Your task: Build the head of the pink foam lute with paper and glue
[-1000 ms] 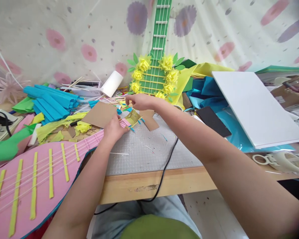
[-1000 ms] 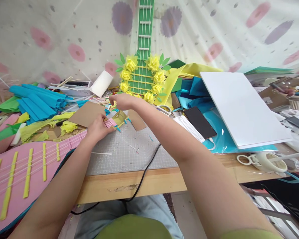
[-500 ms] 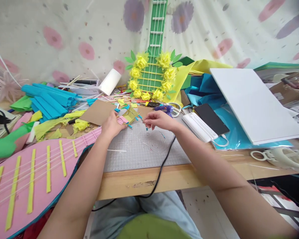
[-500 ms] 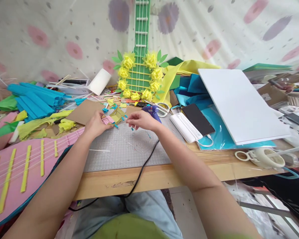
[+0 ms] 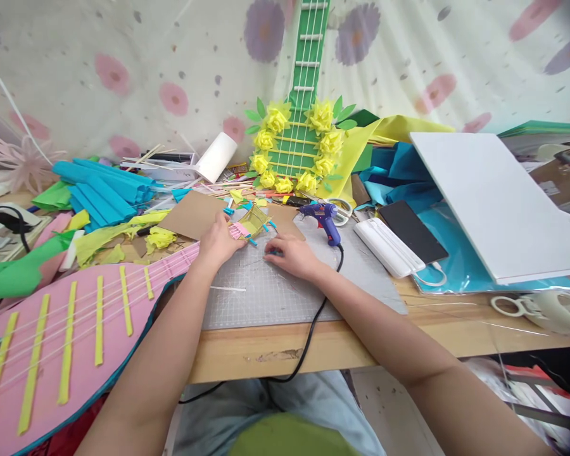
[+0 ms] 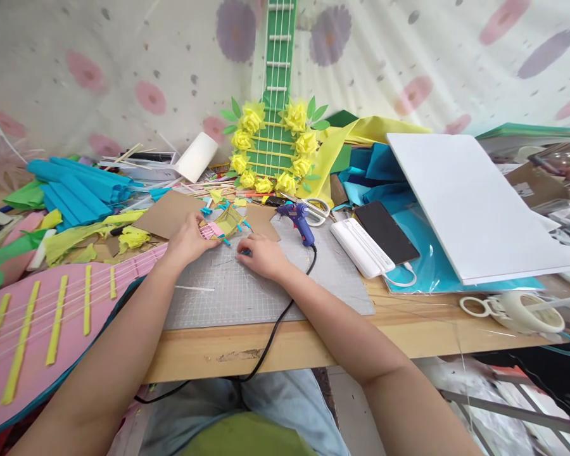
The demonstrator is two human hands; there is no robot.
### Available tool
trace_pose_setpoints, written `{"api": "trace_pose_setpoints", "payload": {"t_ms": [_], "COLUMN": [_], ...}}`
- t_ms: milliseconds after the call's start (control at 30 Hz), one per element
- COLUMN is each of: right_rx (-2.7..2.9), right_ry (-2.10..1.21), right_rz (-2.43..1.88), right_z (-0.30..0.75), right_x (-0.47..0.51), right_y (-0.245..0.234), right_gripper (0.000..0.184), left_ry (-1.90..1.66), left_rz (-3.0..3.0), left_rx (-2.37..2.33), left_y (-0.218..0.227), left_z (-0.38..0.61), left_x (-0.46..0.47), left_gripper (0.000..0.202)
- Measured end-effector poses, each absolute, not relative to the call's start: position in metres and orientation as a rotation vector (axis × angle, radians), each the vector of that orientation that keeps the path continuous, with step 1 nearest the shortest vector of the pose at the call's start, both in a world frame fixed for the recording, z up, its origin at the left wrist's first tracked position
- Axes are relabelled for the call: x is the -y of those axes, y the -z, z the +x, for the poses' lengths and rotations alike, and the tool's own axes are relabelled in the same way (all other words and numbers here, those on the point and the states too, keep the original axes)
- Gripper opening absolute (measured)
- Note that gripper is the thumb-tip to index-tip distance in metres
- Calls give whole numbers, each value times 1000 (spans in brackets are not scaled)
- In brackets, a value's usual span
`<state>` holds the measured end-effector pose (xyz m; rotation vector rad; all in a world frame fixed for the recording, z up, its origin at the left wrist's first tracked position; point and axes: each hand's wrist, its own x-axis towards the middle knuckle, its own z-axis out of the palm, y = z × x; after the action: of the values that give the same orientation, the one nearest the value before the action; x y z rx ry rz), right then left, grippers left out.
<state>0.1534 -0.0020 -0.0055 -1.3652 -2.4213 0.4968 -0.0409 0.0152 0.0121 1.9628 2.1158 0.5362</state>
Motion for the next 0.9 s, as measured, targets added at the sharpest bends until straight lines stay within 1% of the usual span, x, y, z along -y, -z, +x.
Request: {"api": "trace_pose_setpoints", "payload": {"t_ms": [167, 233, 333, 400, 567, 667, 767, 900], "right_rx": [2659, 2647, 2541, 2507, 2659, 2704, 2649, 2466], "right_ry": [-282, -296, -450, -482, -347, -299, -419, -553], "right_rz": [-1284, -1315, -1398, -1447, -1611, -1581, -1506, -1558], "right_z": [148, 148, 149, 148, 138, 132, 130, 131], "right_x": [3, 3, 5, 7, 10, 9, 7, 7], "right_y": [3, 0, -5, -7, -10, -15, -19, -15], "right_gripper": [11, 13, 18, 22, 25, 25, 22, 21], "left_ry": [-541, -545, -553, -554, -559, -574, -574, -578], "left_rz": [1969, 1980, 1995, 1995, 1960, 1925, 1902, 1913], "left_rx": [-2112, -2106, -2098, -2097, -2096, -2104, -2106, -2097], "left_y": [-12, -13, -15, -16, -16, -15, -14, -12], "left_z": [-41, -41, -41, -41, -41, -42, -44, -46], "left_x": [-14, -14, -13, -12, -12, -13, -15, -16], "left_gripper": [61, 61, 62, 61, 62, 62, 63, 64]}}
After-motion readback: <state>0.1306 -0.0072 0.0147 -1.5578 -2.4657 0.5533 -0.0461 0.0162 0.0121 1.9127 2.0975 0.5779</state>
